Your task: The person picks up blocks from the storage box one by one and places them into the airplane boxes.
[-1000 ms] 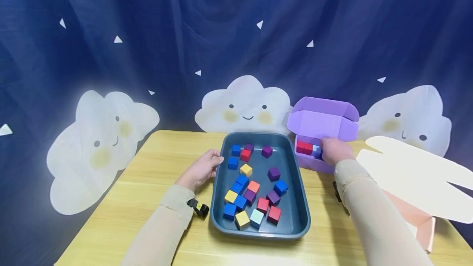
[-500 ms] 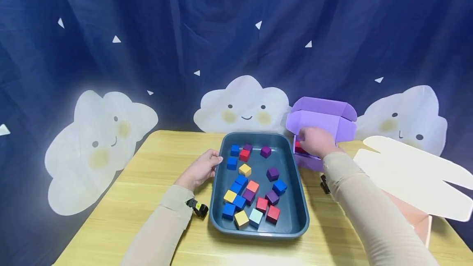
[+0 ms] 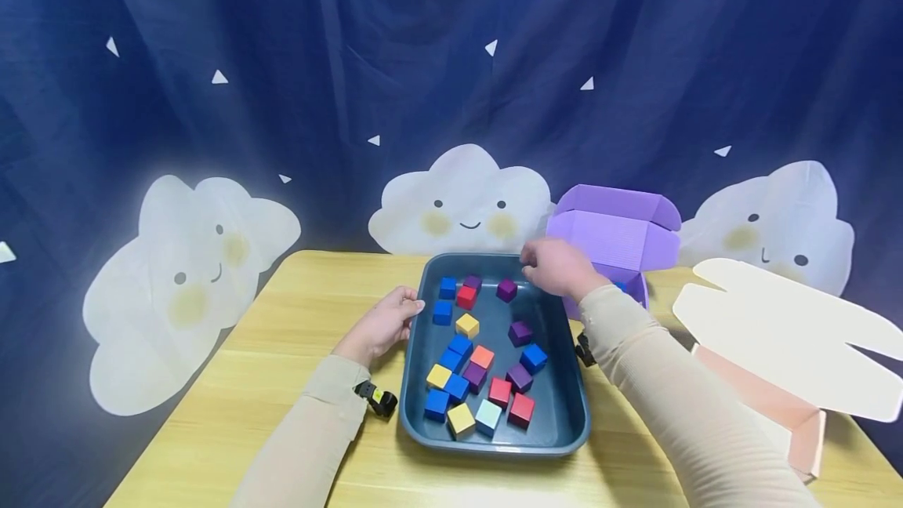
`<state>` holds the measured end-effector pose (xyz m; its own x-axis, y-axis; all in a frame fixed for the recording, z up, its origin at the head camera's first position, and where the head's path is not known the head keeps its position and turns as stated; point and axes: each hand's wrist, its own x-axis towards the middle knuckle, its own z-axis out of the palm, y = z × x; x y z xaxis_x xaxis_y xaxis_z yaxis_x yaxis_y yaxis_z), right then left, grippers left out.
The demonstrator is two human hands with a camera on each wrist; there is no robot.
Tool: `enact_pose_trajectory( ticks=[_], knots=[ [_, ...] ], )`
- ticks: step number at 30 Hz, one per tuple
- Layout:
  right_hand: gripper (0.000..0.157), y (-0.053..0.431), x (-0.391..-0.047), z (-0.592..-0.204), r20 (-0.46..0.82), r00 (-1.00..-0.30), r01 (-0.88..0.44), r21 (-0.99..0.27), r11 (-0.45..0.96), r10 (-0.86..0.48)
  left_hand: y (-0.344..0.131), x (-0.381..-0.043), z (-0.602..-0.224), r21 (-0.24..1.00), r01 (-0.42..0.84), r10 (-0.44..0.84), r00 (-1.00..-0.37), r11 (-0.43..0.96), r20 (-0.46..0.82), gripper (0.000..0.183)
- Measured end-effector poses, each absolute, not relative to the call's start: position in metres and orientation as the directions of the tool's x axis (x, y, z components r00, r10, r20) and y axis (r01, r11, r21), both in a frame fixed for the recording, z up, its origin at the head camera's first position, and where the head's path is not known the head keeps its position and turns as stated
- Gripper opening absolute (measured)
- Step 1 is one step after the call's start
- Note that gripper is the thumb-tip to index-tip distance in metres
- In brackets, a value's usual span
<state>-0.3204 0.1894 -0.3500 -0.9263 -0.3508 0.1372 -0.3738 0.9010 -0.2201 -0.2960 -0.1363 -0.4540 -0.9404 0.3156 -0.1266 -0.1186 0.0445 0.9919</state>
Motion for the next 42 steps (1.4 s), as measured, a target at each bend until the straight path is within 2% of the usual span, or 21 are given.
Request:
enact_pose_trajectory(
  ticks=[8, 18, 29, 34, 42],
  knots=[
    [0.037, 0.165, -0.32, -0.359, 0.012, -0.934, -0.346, -0.292, 0.892, -0.358, -0.136, -0.298, -0.455, 0.993, -0.116, 0.322, -0.94, 0.019, -0.116, 0.011],
    [0.042, 0.148, -0.319, -0.381, -0.097, -0.927, -0.338, -0.203, 0.919, -0.362, -0.136, -0.297, -0.456, 0.992, -0.119, 0.331, -0.936, 0.033, -0.123, 0.013],
    [0.062, 0.144, -0.318, -0.399, -0.195, -0.936, -0.267, -0.154, 0.951, -0.294, -0.137, -0.297, -0.455, 0.992, -0.119, 0.332, -0.935, 0.034, -0.124, 0.016],
    [0.063, 0.145, -0.321, -0.405, -0.192, -0.937, -0.271, -0.131, 0.954, -0.292, -0.136, -0.296, -0.454, 0.992, -0.119, 0.323, -0.938, 0.038, -0.125, 0.014],
    [0.052, 0.145, -0.326, -0.41, -0.118, -0.931, -0.332, -0.128, 0.935, -0.346, -0.137, -0.295, -0.452, 0.991, -0.12, 0.309, -0.942, 0.056, -0.131, 0.014]
  ],
)
